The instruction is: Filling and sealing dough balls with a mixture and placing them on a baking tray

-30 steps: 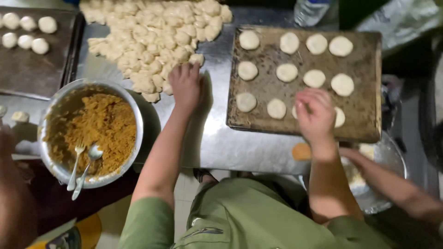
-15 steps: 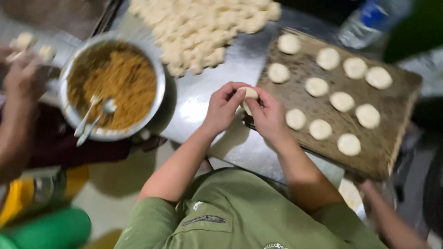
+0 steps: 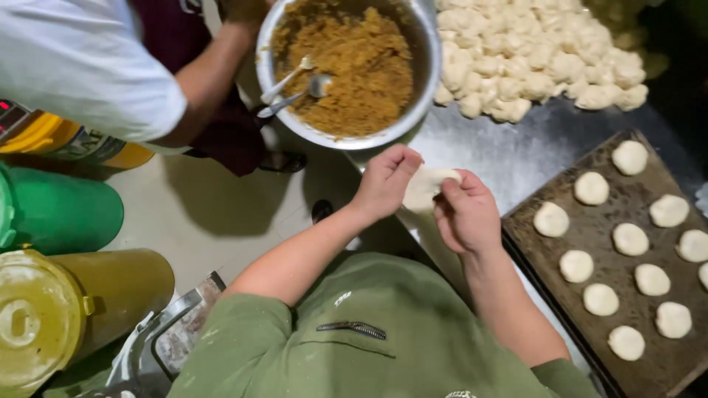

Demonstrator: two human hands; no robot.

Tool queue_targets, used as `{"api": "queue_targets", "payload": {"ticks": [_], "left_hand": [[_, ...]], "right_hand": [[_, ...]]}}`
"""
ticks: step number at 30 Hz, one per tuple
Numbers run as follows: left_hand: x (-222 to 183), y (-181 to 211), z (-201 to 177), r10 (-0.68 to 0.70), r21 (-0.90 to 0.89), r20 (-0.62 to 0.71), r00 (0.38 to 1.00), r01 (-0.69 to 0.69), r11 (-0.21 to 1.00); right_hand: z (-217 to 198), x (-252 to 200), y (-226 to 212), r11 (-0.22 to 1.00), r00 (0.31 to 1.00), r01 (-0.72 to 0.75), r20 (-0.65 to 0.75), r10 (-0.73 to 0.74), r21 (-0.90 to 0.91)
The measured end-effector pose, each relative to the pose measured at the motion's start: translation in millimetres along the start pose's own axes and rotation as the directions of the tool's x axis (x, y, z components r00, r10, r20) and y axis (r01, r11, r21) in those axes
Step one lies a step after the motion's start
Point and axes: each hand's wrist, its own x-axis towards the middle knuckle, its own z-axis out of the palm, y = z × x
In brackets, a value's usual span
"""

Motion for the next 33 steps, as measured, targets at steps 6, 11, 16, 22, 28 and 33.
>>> {"api": "queue_targets", "payload": {"ticks": [6,11,16,22,28,33], "left_hand": [[-20,19,-88,0.569,0.085,-0.057,0.82,-0.564,0.821],[-9,37,-127,0.795,0.237,0.029,0.606,-0.777,0.583],[5,-14,-207,0.448,0.18,-0.042,0.893,-0.434,0.883],[42,-32,-238,0.235,0.183,0.003,0.972,-0.231,0.956],[51,-43,-243,0.286,0.201,0.019,0.958,-0.284,0.938],[53,-43,-242,0.295,0.204,0.039,0.955,-0.297,0.933]], "right_hand": [[33,8,41,0.963,0.975,-0.223,0.028,0.221,0.154],[96,43,21,0.981,0.794,-0.193,0.592,0.141,0.025],[215,119,-33,0.392,0.797,0.458,0.564,0.215,-0.797],[251,185,41,-0.075,0.847,0.387,0.323,0.422,-0.919],[270,200,38,0.089,0.653,0.309,0.279,0.705,-0.947],[273,188,15,0.172,0.577,0.262,0.297,0.761,-0.95]]}}
